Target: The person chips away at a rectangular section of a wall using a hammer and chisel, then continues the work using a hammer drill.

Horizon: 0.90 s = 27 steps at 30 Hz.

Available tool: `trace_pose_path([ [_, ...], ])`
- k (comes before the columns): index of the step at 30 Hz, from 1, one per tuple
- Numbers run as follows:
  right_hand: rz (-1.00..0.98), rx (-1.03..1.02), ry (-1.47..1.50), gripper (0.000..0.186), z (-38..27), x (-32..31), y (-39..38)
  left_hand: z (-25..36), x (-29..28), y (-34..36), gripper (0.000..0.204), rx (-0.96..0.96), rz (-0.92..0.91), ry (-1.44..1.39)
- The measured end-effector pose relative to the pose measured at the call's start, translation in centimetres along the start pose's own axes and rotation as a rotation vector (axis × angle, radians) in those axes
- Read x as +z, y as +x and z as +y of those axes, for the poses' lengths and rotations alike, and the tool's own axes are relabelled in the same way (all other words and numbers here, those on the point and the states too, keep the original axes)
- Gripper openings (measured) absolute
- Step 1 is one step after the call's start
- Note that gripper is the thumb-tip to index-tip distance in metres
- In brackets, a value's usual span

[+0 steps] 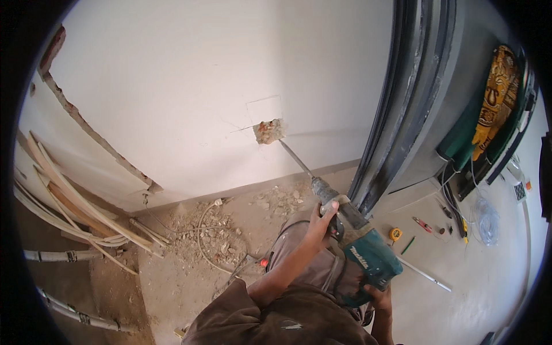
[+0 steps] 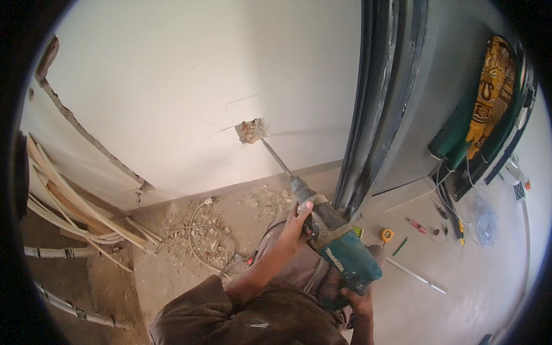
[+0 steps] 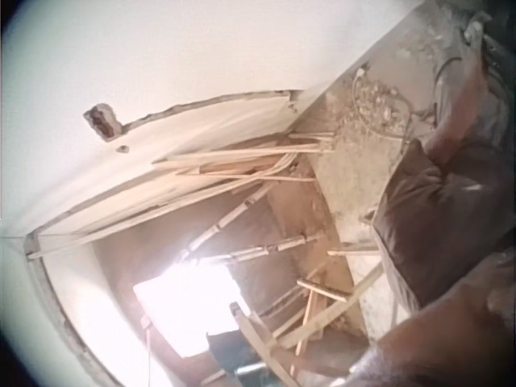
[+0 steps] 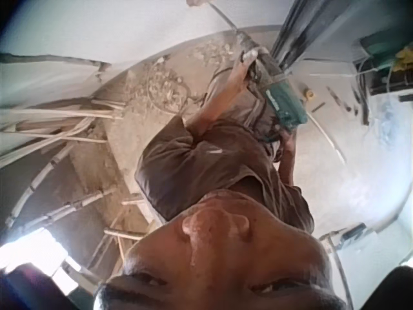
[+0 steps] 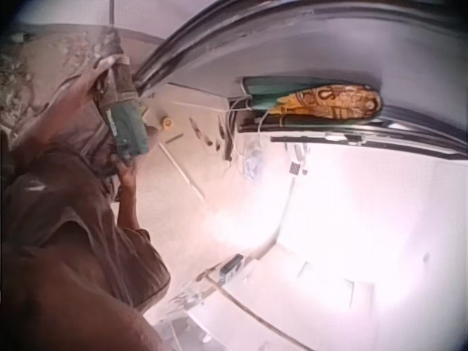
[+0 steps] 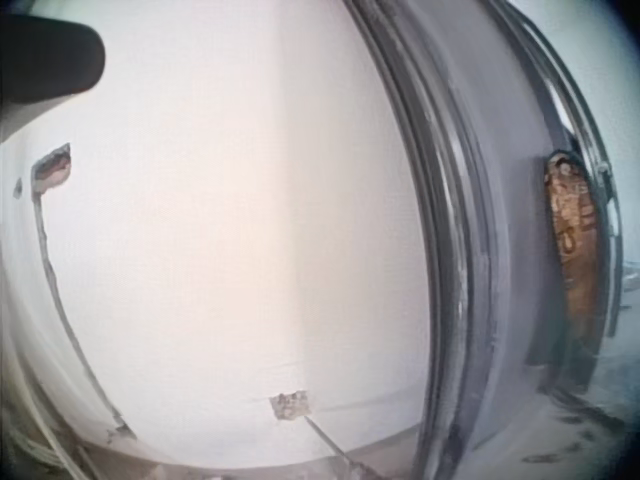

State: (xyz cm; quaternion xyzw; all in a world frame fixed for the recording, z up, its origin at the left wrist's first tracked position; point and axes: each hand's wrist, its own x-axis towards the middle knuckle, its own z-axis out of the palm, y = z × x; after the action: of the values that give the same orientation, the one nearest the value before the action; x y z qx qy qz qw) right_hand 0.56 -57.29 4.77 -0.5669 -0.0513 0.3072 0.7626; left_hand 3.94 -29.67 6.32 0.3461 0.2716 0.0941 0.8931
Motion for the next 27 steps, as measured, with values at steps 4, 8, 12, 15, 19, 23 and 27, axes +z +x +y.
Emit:
trace_pose_path([
  [4, -0.010, -0.133, -0.212, 0.053, -0.4, 5.9, -2.6, 1.6, -0.6, -1.0, 0.071, 0.045, -0.117, -0.197],
  [8, 0.000, -0.183, -0.366, 0.075, 2.2, 6.8, -4.0, 1.9, -1.9, -1.6, 0.060, 0.038, -0.206, -0.180],
  [12, -0.048, -0.262, -0.499, 0.089, 5.9, 5.7, -4.8, 2.4, -3.4, -3.0, 0.064, 0.071, -0.205, -0.147],
  [15, -0.069, -0.290, -0.434, 0.091, 5.9, 7.5, -5.5, 3.3, -3.6, -3.9, 0.066, 0.045, -0.209, -0.125],
  [19, -0.082, -0.403, -0.460, 0.093, 3.1, 11.6, -5.7, 4.7, -3.7, -4.4, 0.066, 0.034, -0.246, -0.118],
  [23, -0.036, -0.576, -0.559, 0.093, 3.7, 12.7, -5.0, 5.5, -4.2, -4.1, 0.061, 0.013, -0.261, -0.158],
  [27, -0.026, -0.588, -0.483, 0.094, 5.4, 14.3, -4.1, 6.0, -6.0, -3.0, 0.061, -0.015, -0.369, -0.246],
])
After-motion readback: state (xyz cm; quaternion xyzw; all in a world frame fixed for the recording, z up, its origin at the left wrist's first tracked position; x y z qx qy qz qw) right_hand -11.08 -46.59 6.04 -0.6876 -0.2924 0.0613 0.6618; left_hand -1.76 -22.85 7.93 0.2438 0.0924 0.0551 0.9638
